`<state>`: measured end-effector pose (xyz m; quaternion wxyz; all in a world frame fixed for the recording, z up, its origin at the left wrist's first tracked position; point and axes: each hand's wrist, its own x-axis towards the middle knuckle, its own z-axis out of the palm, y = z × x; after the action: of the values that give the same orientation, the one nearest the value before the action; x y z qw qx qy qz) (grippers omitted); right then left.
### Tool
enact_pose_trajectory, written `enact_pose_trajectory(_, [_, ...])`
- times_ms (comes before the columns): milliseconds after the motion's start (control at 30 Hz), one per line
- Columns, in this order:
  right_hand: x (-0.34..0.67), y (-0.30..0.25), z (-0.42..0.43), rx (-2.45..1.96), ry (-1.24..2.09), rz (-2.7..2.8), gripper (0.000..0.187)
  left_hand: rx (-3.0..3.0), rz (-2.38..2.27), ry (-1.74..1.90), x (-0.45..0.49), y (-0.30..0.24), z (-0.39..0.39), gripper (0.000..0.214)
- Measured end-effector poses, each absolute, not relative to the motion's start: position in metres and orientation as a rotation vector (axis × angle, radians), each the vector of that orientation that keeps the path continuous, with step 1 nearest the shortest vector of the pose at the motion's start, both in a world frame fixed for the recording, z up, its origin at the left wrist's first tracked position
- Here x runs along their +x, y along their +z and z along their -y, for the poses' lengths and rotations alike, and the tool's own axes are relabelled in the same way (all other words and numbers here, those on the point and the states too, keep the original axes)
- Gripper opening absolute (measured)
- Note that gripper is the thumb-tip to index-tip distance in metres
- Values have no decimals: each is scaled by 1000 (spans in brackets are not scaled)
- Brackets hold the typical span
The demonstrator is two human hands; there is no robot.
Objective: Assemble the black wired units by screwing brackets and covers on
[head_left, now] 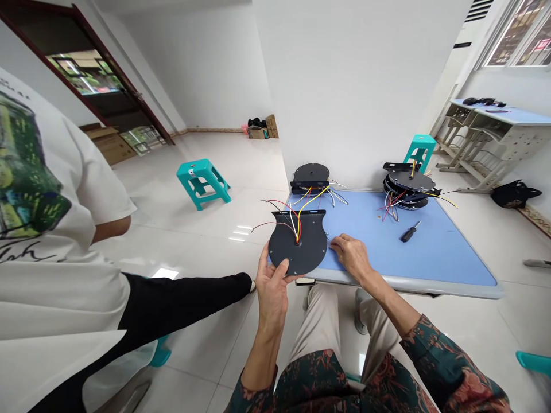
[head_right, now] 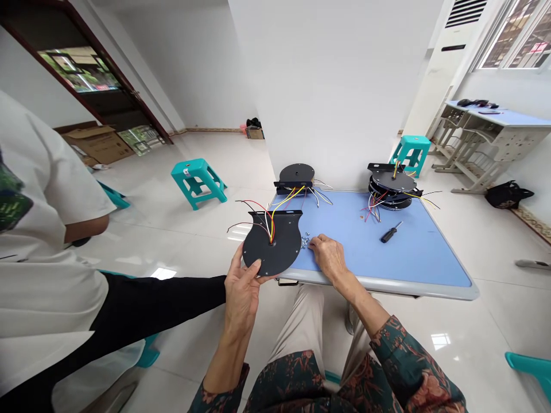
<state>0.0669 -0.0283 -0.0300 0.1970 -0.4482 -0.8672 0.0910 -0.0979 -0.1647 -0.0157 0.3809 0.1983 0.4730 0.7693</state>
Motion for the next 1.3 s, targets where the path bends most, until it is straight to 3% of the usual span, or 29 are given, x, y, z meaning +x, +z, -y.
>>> enact_pose_trajectory(267, [76,-35,17,-1158,665,1956,14,536,-1225,1929,-91,-12,160,85])
enact_pose_trajectory(433, [99,-32,26,-1061,1244,1492,29,568,-1222,1908,-80,-11,150,91])
enact_pose_trajectory(567, [133,-28,47,-960,1354,1235,39,604,-1204,1839,-54,-15,139,94])
enact_pose_trajectory(800, [184,-18,97,-1097,1221,1178,31,684,-1197,1719,1,-32,127,85])
enact_pose_trajectory(1133, [183,-33,133,-1002,319,1824,11,766,-1262,1601,36,-33,135,78])
enact_pose_trajectory(1300, [179,-37,137,-978,189,1930,12,715,-1262,1586,36,-35,142,80])
